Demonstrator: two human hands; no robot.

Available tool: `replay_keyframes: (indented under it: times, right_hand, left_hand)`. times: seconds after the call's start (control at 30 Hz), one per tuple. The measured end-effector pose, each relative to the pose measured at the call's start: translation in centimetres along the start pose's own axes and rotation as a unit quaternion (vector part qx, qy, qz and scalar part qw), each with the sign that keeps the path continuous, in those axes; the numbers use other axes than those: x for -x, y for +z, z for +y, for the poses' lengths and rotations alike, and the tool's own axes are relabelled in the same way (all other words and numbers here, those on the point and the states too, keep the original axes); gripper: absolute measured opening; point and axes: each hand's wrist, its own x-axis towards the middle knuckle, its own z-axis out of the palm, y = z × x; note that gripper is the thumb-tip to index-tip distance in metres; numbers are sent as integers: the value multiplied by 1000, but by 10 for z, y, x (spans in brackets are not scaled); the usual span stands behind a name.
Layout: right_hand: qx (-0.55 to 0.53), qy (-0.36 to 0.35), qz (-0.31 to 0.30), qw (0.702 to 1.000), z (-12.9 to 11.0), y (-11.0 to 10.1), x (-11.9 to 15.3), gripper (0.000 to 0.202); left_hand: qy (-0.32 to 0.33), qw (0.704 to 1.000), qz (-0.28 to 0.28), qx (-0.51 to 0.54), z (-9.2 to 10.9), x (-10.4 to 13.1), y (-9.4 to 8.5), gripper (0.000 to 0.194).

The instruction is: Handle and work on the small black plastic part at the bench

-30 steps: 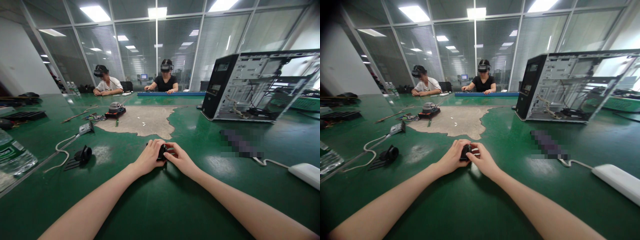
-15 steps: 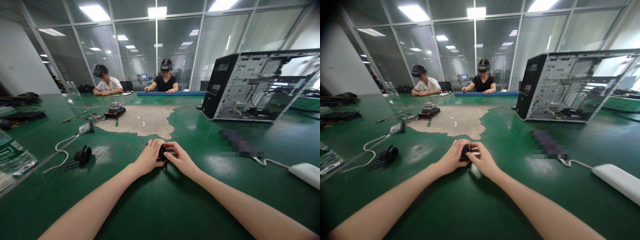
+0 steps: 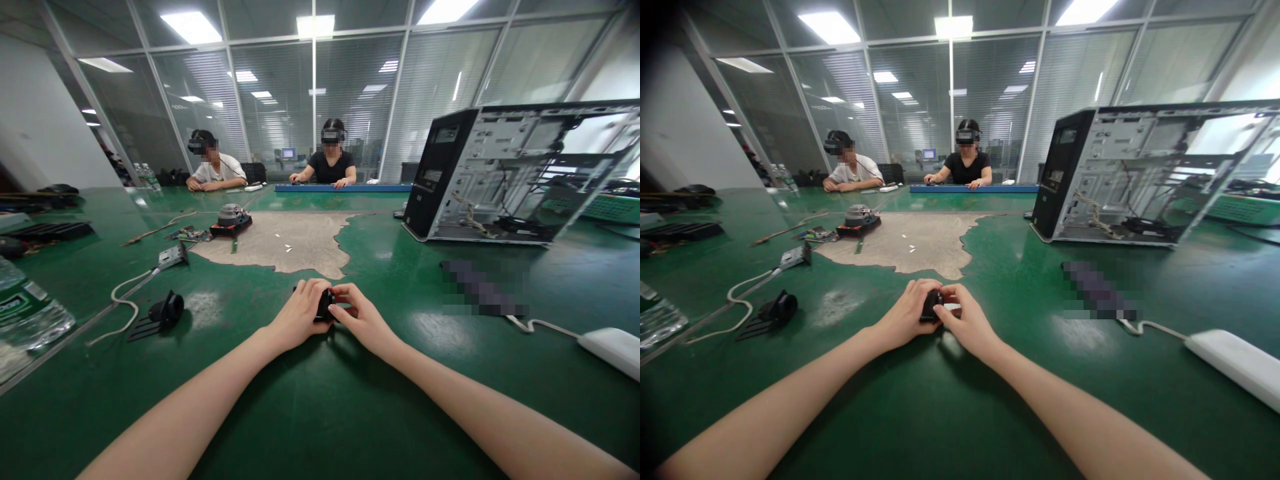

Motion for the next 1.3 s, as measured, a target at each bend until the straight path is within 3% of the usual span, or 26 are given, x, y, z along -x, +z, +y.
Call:
replay_keyframes:
  times: [0.13, 0.4, 0.7, 0.97, 1.3]
  right_hand:
    - [4, 37, -17, 999, -2, 0, -1, 23]
    - [51, -51, 15, 997, -3, 0, 2, 16]
    - [45, -9, 0, 999, 1, 1, 1, 27]
    - [90, -100, 21, 991, -5, 0, 4, 16]
    - [74, -54, 10, 996, 0, 2, 3, 24]
  left_hand:
    - [2, 1000, -2, -4, 0, 0, 0, 58]
    - [2, 1000, -7, -7, 1, 0, -2, 58]
    - [-10, 1000, -12, 2, 1, 0, -2, 58]
    - [-7, 1000, -8, 8, 0, 0, -1, 59]
    - [-6, 1000, -6, 8, 1, 0, -2, 59]
